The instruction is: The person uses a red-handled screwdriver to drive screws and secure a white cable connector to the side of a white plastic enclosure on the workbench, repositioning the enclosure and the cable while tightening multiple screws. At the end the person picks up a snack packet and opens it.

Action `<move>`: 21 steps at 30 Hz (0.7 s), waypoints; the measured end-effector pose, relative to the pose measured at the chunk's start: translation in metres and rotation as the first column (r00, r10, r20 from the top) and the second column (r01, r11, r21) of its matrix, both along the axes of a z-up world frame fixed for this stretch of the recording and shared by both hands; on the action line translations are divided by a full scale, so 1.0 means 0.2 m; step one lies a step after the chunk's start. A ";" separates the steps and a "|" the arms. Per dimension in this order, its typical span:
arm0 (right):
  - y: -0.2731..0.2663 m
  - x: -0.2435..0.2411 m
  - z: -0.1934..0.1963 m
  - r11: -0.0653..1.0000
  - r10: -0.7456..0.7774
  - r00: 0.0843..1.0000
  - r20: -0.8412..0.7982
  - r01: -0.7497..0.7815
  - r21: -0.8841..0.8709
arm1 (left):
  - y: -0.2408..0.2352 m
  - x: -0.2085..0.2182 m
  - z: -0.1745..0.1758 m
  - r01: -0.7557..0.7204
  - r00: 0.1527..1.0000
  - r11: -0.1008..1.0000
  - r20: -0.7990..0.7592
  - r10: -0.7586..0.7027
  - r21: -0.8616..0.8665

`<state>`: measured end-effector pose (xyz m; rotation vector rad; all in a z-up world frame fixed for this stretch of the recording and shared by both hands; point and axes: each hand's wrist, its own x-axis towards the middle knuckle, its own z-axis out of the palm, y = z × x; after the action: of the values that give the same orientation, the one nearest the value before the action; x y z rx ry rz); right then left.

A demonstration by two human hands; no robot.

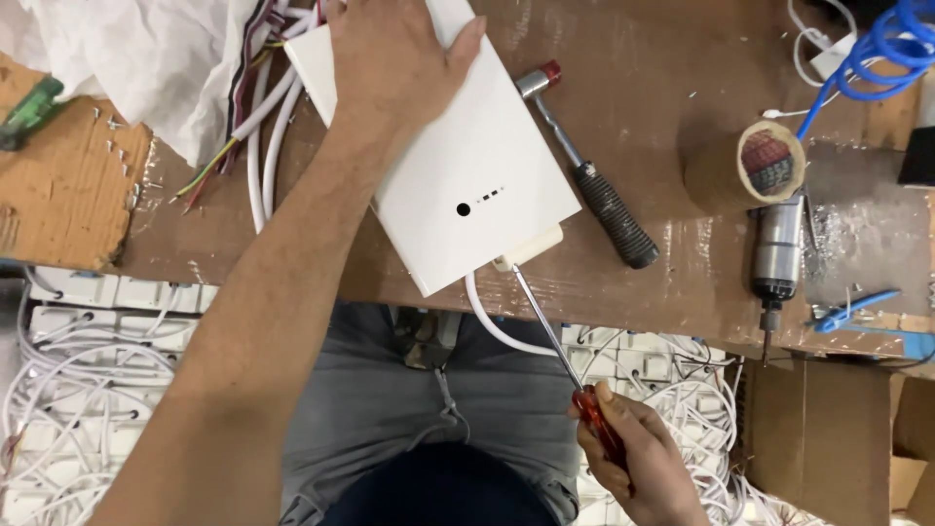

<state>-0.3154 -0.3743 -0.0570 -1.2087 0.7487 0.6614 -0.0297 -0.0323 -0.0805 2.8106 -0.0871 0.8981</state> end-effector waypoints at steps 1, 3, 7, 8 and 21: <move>-0.01 0.00 0.00 1.000 -0.001 1.000 0.007 0.001 -0.005 | 0.00 0.00 0.00 0.001 1.000 1.000 0.007 -0.001 -0.005; -0.02 -0.01 -0.01 0.992 0.120 0.975 0.187 -0.111 -0.059 | 0.02 0.00 0.00 0.017 0.999 1.000 0.034 -0.017 -0.012; 0.14 -0.04 0.14 0.518 0.405 0.892 0.200 -0.044 -0.854 | 0.02 0.00 -0.01 0.042 0.996 0.998 0.085 -0.038 -0.053; 0.16 -0.05 0.15 0.462 0.489 0.806 0.333 0.084 -0.883 | 0.02 0.00 -0.01 0.048 0.995 0.998 0.094 -0.045 -0.040; 0.17 -0.06 0.17 0.377 0.563 0.687 0.460 0.282 -0.882 | 0.02 0.00 -0.01 0.036 0.998 0.999 0.047 -0.034 -0.037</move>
<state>-0.3276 -0.3404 -0.0239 -2.4580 0.2305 -0.2825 -0.0304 -0.0274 -0.0823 2.7457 -0.1241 0.9465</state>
